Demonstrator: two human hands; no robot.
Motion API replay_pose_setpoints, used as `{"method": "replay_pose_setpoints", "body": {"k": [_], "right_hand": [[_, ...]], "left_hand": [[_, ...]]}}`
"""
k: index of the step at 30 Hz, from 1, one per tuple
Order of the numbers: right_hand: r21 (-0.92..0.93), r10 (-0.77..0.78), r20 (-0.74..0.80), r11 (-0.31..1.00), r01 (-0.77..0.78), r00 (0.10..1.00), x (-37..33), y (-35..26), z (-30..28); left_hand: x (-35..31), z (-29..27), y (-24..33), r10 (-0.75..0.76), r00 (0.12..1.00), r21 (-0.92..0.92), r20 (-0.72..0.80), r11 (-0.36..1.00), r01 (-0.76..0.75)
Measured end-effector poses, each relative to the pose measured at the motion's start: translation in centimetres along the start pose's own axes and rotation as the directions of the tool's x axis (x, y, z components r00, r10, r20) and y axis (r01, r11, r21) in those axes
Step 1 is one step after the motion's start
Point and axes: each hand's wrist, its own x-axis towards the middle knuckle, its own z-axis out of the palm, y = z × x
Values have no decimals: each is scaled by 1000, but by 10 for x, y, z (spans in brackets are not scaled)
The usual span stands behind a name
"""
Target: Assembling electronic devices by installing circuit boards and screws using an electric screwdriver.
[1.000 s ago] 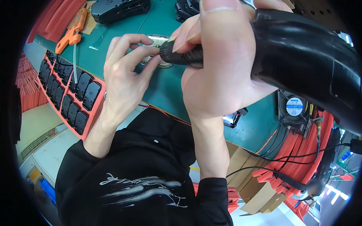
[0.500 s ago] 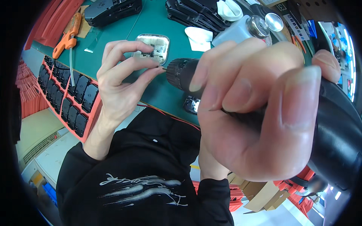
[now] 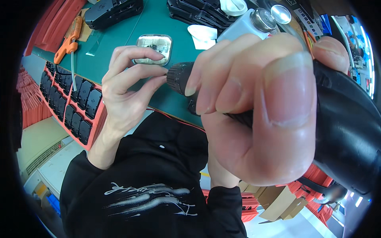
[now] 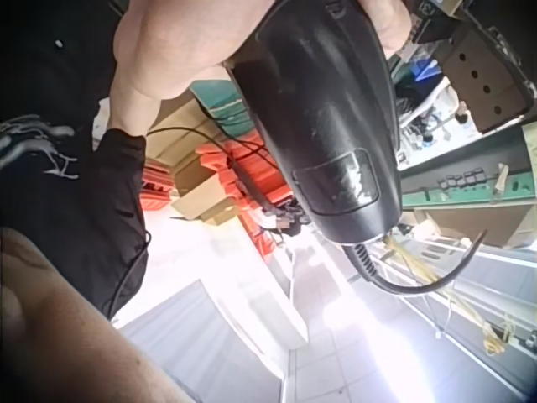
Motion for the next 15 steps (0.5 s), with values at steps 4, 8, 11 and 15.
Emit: {"method": "replay_pose_setpoints", "body": {"k": [4, 8, 11, 15], "right_hand": [[-5, 6, 9, 1000, -6, 1000, -8, -9, -3], [-139, -33, -53, 990, 25, 998, -28, -31, -1], [-241, 43, -54, 969, -55, 998, -39, -54, -3], [-314, 82, -69, 944, -100, 994, -59, -70, -18]], "left_hand": [[-1, 5, 0, 47, 997, -50, 63, 998, -44], [-4, 6, 14, 13, 989, 4, 144, 1000, -14], [-13, 8, 18, 34, 965, 44, 260, 998, -47], [-16, 20, 26, -3, 917, 110, 399, 993, -45]]}}
